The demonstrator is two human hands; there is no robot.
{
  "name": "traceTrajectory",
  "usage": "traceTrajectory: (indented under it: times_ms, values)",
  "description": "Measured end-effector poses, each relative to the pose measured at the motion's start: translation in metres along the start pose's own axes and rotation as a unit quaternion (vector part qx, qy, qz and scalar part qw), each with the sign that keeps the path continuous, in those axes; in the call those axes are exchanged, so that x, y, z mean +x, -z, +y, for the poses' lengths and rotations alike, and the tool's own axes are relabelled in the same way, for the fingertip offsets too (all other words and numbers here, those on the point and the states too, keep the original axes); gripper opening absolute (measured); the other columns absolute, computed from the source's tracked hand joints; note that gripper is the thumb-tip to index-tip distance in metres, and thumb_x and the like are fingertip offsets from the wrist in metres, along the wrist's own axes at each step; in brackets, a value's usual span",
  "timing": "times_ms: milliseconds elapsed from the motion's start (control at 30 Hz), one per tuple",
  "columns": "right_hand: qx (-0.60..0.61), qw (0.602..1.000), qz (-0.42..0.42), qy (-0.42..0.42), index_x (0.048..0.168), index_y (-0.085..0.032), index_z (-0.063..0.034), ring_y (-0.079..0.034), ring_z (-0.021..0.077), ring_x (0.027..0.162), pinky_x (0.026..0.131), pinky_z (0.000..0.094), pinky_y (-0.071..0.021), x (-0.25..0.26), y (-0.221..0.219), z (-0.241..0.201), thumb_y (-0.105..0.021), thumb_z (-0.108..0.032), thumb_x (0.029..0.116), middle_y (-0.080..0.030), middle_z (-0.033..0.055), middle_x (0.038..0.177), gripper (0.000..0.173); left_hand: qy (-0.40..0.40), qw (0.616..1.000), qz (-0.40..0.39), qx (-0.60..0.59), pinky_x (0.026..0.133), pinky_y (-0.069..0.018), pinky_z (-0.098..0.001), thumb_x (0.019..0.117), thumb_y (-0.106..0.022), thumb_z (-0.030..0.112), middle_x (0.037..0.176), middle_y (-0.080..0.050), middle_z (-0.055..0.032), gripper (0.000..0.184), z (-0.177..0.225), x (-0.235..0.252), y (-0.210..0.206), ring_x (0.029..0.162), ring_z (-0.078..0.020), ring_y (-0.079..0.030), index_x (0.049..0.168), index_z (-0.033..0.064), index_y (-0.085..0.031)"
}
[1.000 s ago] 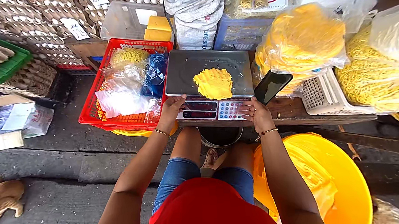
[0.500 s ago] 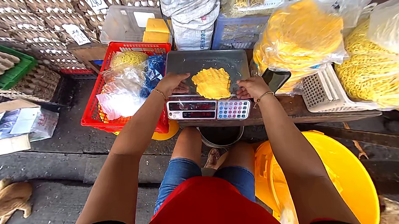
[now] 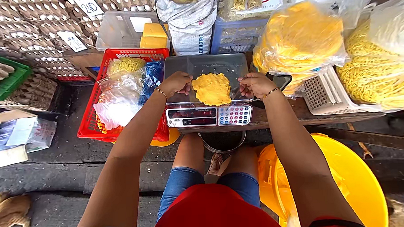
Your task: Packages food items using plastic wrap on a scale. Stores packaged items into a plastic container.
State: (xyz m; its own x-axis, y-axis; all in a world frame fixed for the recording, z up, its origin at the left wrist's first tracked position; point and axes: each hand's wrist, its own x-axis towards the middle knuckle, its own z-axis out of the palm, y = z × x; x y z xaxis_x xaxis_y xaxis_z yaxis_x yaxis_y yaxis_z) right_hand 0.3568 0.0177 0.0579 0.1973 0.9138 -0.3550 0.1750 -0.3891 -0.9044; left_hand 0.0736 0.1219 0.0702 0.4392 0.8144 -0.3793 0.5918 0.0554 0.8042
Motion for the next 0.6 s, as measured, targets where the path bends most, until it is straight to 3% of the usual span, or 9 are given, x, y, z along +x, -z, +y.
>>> traceTrajectory:
  times_ms: [100,200,300,400,467,533,600]
  values:
    - [0.006,0.999,0.032,-0.018,0.101,-0.057,-0.0031,-0.061,0.0099,0.051,0.049,0.0229,-0.052,-0.004,0.006,0.001,-0.046,-0.032,0.1103,-0.06,0.0026,0.068,0.032,0.004,0.999,-0.005,-0.032,0.06,-0.0545,-0.0236,0.1128,-0.038,0.029,0.072,-0.056,-0.001,0.033,-0.006,-0.004,0.006,0.06,-0.0093,-0.06,0.099,0.0056,-0.055]
    - [-0.157,0.984,0.07,-0.051,0.106,-0.061,0.0026,-0.059,0.0143,0.055,0.056,0.0309,-0.0536,-0.001,0.005,0.001,-0.04,-0.057,0.1066,-0.059,0.0074,0.072,0.064,0.04,0.999,0.006,-0.031,0.062,-0.0563,-0.026,0.1115,-0.038,0.042,0.071,-0.057,-0.002,0.045,-0.009,-0.002,0.01,0.06,-0.0109,-0.062,0.095,0.0049,-0.057]
    - [-0.324,0.942,0.069,-0.045,0.105,-0.064,0.0059,-0.066,0.0279,0.069,0.072,0.0495,-0.0544,-0.009,0.003,-0.002,-0.035,-0.069,0.1021,-0.066,0.0169,0.081,0.08,0.059,0.998,0.005,-0.014,0.064,-0.0576,-0.0283,0.1091,-0.043,0.047,0.073,-0.061,-0.0026,0.049,-0.011,0.0,0.012,0.062,-0.0117,-0.065,0.096,0.0037,-0.06]
    - [-0.378,0.923,0.045,-0.047,0.095,-0.065,0.0053,-0.066,0.0313,0.069,0.072,0.0548,-0.0527,-0.021,-0.003,0.008,-0.04,-0.07,0.0999,-0.066,0.0182,0.078,0.08,0.057,0.998,-0.003,-0.008,0.066,-0.0577,-0.0279,0.1097,-0.045,0.041,0.075,-0.062,-0.003,0.042,-0.013,-0.002,0.011,0.064,-0.0115,-0.065,0.098,0.0029,-0.061]
    - [-0.359,0.932,0.037,-0.044,0.093,-0.066,0.0039,-0.065,0.0291,0.068,0.071,0.0535,-0.0536,-0.028,-0.008,0.019,-0.047,-0.067,0.0994,-0.066,0.0167,0.077,0.074,0.05,0.999,-0.011,-0.014,0.065,-0.0578,-0.0268,0.1107,-0.044,0.034,0.075,-0.062,-0.0031,0.036,-0.014,-0.002,0.01,0.064,-0.0109,-0.065,0.102,0.0029,-0.06]
    - [-0.304,0.951,0.043,-0.016,0.09,-0.067,0.0025,-0.062,0.0254,0.064,0.068,0.0493,-0.0524,-0.029,-0.011,0.034,-0.056,-0.055,0.1012,-0.064,0.0141,0.074,0.06,0.046,0.999,-0.016,-0.02,0.065,-0.0572,-0.0257,0.1114,-0.043,0.029,0.077,-0.062,-0.003,0.031,-0.015,-0.003,0.009,0.064,-0.0098,-0.064,0.106,0.0028,-0.059]
    - [-0.212,0.975,0.056,0.021,0.09,-0.067,0.0023,-0.058,0.0186,0.061,0.064,0.0407,-0.0515,-0.03,-0.015,0.049,-0.063,-0.034,0.1025,-0.062,0.0107,0.074,0.039,0.042,0.999,-0.017,-0.025,0.064,-0.0573,-0.0254,0.1117,-0.042,0.026,0.079,-0.061,-0.0032,0.028,-0.016,-0.003,0.008,0.064,-0.0093,-0.064,0.108,0.003,-0.058]
